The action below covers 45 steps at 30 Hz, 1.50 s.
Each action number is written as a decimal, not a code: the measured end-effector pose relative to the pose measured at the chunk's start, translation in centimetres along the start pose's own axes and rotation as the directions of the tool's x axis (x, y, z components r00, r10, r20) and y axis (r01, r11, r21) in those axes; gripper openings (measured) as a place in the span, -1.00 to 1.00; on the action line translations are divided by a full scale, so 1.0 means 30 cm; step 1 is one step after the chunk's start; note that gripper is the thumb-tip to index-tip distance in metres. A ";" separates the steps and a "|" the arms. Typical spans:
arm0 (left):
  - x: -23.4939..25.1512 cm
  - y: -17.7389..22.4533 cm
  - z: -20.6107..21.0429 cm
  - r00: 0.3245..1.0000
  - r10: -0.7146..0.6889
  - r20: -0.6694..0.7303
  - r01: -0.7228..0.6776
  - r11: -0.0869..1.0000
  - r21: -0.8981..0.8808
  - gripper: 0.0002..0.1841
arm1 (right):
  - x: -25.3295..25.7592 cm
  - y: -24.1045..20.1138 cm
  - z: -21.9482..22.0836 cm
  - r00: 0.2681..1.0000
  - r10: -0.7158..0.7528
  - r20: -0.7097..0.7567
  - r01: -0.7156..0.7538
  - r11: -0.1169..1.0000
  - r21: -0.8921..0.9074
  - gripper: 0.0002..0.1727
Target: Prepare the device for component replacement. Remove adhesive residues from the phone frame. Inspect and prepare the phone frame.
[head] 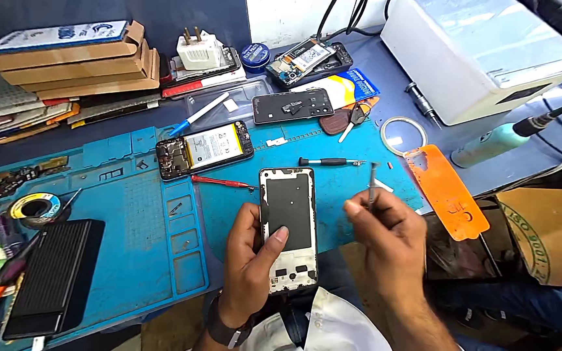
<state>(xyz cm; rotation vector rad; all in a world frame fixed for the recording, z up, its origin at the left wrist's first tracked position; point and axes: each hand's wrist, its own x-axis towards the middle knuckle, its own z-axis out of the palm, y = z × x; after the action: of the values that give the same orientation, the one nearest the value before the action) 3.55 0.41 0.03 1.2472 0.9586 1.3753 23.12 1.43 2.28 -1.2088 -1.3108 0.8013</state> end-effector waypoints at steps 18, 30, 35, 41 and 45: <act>0.025 0.030 -0.024 0.943 -0.126 0.307 0.105 0.991 0.084 -0.81 | 0.028 -0.009 -0.222 0.985 0.062 0.159 -0.071 0.996 0.050 -0.71; -0.052 0.048 -0.048 0.969 -0.146 0.199 0.232 0.815 -0.530 -0.38 | -0.031 -0.053 -0.075 0.856 0.491 0.164 -0.510 0.747 0.426 -0.83; -0.060 0.040 0.057 0.983 -0.146 -0.113 0.084 0.899 -0.429 -0.58 | -0.087 -0.057 0.013 0.828 0.548 0.122 -0.507 0.638 0.579 -0.78; -0.031 0.040 0.064 0.977 -0.109 -0.181 0.058 0.963 -0.265 -0.65 | -0.095 -0.047 0.004 0.872 0.477 0.115 -0.463 0.724 0.511 -0.87; -0.012 0.043 0.068 0.966 -0.150 -0.210 0.074 0.940 -0.332 -0.68 | -0.086 -0.021 -0.022 0.912 0.388 0.132 -0.408 0.823 0.395 -0.77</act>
<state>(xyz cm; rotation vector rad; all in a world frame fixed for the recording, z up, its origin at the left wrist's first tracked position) 5.34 -0.32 1.52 0.7857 0.9037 1.5384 23.25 -1.30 2.27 -1.1298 -0.8598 1.3450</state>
